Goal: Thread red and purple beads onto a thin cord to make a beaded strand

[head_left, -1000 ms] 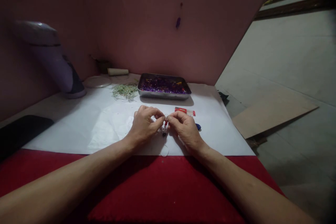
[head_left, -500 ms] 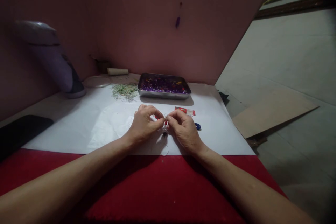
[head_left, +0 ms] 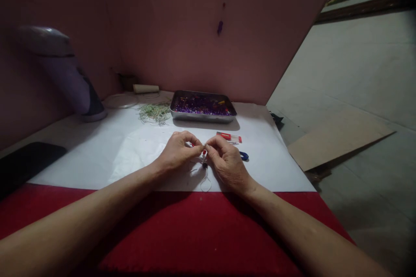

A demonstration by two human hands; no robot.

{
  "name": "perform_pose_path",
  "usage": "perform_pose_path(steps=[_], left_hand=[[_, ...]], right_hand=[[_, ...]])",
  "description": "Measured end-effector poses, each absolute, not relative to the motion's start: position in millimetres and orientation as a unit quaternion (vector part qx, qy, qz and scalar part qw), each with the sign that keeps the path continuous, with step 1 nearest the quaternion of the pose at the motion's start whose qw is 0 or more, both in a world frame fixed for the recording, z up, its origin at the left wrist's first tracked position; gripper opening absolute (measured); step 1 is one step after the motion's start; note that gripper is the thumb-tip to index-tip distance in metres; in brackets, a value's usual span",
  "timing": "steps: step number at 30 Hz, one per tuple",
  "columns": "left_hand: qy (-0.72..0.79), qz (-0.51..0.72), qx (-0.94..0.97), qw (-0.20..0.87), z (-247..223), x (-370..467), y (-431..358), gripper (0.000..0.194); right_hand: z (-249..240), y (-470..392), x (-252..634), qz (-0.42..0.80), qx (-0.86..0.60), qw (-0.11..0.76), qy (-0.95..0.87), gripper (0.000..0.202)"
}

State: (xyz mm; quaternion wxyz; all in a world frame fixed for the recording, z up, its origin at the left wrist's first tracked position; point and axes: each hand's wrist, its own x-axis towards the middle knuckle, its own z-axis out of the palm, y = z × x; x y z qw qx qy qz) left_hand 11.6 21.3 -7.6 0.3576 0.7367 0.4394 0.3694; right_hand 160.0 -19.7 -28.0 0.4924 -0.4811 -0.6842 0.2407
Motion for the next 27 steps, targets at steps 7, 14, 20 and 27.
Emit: perform_pose_path(steps=[7, 14, 20, 27], left_hand=[[0.422, 0.373, 0.737, 0.373, -6.8, 10.5, 23.6, 0.013], [0.418, 0.375, 0.725, 0.398, -8.7, 9.1, 25.5, 0.015], [0.401, 0.38, 0.702, 0.449, -11.1, 8.8, 23.4, 0.015], [0.406, 0.393, 0.673, 0.478, -13.7, 9.7, 21.3, 0.016]], right_hand=[[-27.3, -18.6, 161.7, 0.19, -0.473, 0.48, -0.714, 0.013], [-27.1, -19.3, 161.5, 0.193, -0.47, 0.471, -0.721, 0.014], [-27.4, -19.5, 162.0, 0.215, -0.472, 0.474, -0.712, 0.013], [-29.6, -17.7, 162.9, 0.219, -0.461, 0.475, -0.717, 0.014]])
